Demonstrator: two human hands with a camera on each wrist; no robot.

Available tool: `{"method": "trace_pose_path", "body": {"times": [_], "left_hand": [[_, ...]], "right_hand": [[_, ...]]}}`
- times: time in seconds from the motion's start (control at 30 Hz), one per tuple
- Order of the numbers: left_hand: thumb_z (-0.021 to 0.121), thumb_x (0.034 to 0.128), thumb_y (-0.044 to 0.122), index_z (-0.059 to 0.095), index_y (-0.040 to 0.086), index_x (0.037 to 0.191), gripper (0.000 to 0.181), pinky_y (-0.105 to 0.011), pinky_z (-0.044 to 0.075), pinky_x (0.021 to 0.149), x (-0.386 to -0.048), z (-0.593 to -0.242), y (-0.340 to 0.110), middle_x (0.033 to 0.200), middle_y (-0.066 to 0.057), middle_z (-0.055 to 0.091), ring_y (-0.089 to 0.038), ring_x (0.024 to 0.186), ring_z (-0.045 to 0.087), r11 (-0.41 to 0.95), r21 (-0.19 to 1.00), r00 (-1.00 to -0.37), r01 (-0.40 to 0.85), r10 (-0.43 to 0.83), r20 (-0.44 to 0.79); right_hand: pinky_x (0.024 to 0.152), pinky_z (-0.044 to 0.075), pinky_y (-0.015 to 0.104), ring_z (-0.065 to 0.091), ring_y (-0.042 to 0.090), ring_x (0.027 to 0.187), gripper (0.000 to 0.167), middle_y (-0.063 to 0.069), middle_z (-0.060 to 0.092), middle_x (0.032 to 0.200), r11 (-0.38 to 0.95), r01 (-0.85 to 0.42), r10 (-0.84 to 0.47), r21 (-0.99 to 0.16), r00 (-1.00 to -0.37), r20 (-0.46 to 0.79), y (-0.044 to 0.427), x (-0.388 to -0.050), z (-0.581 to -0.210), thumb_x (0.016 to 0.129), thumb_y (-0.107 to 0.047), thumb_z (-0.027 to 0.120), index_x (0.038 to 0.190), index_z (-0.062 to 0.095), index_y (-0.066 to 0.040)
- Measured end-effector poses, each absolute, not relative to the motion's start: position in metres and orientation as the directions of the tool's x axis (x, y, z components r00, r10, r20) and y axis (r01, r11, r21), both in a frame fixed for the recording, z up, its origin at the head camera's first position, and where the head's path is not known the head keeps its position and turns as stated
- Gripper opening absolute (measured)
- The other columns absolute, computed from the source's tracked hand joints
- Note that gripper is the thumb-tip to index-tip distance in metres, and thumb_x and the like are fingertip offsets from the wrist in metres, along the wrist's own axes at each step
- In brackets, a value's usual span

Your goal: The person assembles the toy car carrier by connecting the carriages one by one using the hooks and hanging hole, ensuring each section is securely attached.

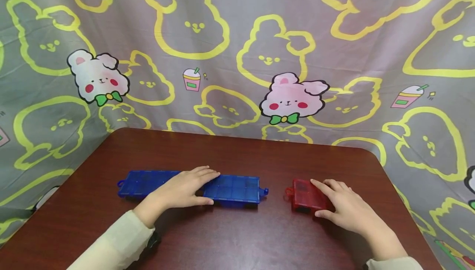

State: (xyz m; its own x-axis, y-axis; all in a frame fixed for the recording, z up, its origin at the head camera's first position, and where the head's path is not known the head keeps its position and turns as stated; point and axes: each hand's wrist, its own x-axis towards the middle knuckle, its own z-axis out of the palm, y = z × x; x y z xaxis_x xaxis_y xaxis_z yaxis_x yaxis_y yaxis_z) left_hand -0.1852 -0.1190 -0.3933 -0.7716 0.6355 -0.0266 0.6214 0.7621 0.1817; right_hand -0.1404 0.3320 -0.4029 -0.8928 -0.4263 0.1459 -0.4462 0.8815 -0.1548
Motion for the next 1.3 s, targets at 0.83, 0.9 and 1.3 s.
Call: {"method": "trace_pose_path", "body": {"times": [0.83,0.9,1.3], "left_hand": [[0.071,0.0859,0.054,0.047,0.013,0.148,0.079,-0.054,0.043,0.108,-0.189,-0.391,-0.117,0.15,-0.009,0.05,-0.027,0.14,0.045,0.763,0.26,-0.781,0.592,0.623,-0.05],[0.072,0.0858,0.053,0.047,0.013,0.148,0.078,-0.054,0.043,0.108,-0.189,-0.391,-0.117,0.15,-0.009,0.05,-0.027,0.14,0.045,0.765,0.261,-0.783,0.588,0.62,-0.053],[0.073,0.0857,0.052,0.047,0.014,0.149,0.078,-0.053,0.042,0.109,-0.187,-0.389,-0.115,0.15,-0.008,0.049,-0.027,0.141,0.044,0.773,0.271,-0.79,0.574,0.61,-0.068]], "right_hand": [[0.08,0.056,0.053,0.054,0.033,0.114,0.079,0.013,0.059,0.126,0.863,-0.466,-0.445,-0.193,-0.884,0.145,0.295,-0.148,-0.395,0.075,-0.044,0.084,0.143,0.053,-0.02],[0.08,0.056,0.053,0.054,0.033,0.114,0.079,0.013,0.059,0.126,0.864,-0.464,-0.443,-0.197,-0.885,0.141,0.293,-0.148,-0.395,0.074,-0.044,0.084,0.143,0.053,-0.02],[0.08,0.056,0.052,0.056,0.032,0.111,0.08,0.011,0.06,0.123,0.848,-0.497,-0.478,-0.182,-0.867,0.144,0.282,-0.151,-0.398,0.072,-0.044,0.086,0.142,0.055,-0.019]]}}
